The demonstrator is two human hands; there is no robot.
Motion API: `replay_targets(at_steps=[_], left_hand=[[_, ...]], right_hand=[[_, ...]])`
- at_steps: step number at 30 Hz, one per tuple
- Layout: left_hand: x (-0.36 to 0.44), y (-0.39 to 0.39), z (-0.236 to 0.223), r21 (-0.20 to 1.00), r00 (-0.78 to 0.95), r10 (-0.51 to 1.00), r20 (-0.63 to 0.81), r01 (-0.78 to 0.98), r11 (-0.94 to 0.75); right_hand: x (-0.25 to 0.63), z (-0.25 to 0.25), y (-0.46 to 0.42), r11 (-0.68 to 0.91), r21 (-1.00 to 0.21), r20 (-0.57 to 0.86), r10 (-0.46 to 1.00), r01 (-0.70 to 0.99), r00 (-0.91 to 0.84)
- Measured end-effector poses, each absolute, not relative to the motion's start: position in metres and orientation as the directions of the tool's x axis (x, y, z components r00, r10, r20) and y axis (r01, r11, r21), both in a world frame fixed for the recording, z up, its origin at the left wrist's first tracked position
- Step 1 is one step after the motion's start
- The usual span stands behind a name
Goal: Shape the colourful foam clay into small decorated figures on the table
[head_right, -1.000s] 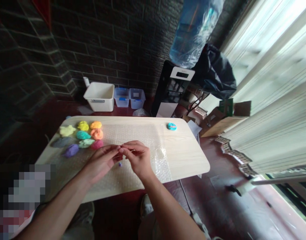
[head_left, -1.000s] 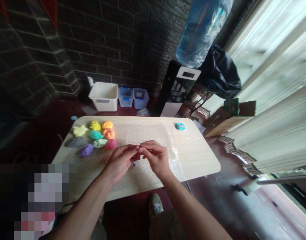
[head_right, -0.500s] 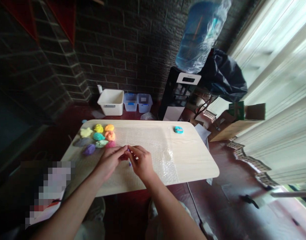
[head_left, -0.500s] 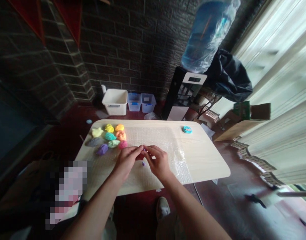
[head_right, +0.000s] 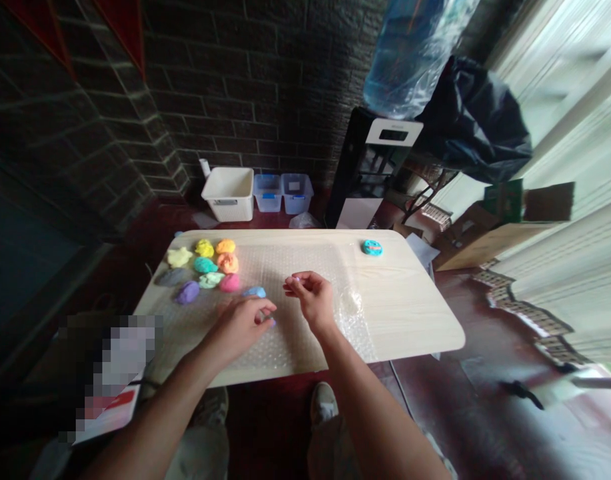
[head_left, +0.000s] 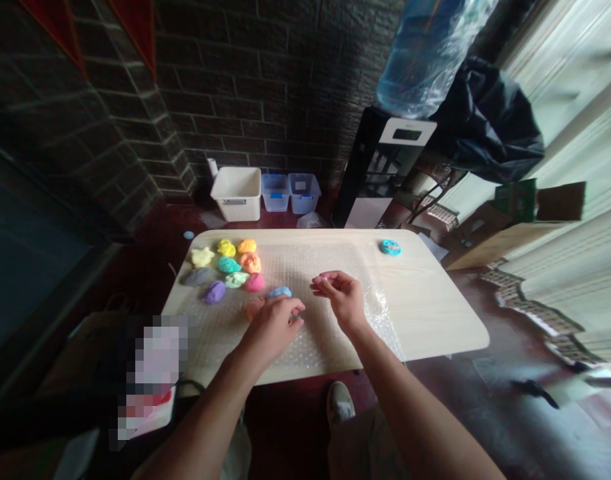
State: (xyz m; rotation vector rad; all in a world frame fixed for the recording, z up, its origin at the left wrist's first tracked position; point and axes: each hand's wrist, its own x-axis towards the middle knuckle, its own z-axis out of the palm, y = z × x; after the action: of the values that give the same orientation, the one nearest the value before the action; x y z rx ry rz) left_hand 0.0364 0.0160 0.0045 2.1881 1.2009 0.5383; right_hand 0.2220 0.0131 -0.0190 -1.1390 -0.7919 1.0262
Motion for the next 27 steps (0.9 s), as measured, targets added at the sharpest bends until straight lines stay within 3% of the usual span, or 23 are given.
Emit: replay_targets(at_steps=[9,20,23,27], left_hand=[[0.041,0.014,-0.003,0.562,0.501,0.865,0.031,0.707,-0.429],[0.047,0.013,-0.014,0.616,0.478,0.877,0.044,0.678,-0.401],[0.045,0.013,-0.007,0.671,0.466,0.879,0.103,0.620,-0.407],[0.042,0.017,-0.001,0.870,0.433,0.899,0.067,0.415,-0.265]], right_hand=[[0.226,-0.021,0.008,0.029,-0.965,-0.055,0.949,-0.261,0.309],[0.228,-0.027,0.013,0.079,-0.932,-0.028,0.958,-0.354,0.286],[0.229,-0.026,0.014,0.072,-0.919,-0.039,0.962,-0.387,0.272],[0.229,-0.022,0.014,0.019,-0.899,-0.093,0.968,-0.438,0.234]])
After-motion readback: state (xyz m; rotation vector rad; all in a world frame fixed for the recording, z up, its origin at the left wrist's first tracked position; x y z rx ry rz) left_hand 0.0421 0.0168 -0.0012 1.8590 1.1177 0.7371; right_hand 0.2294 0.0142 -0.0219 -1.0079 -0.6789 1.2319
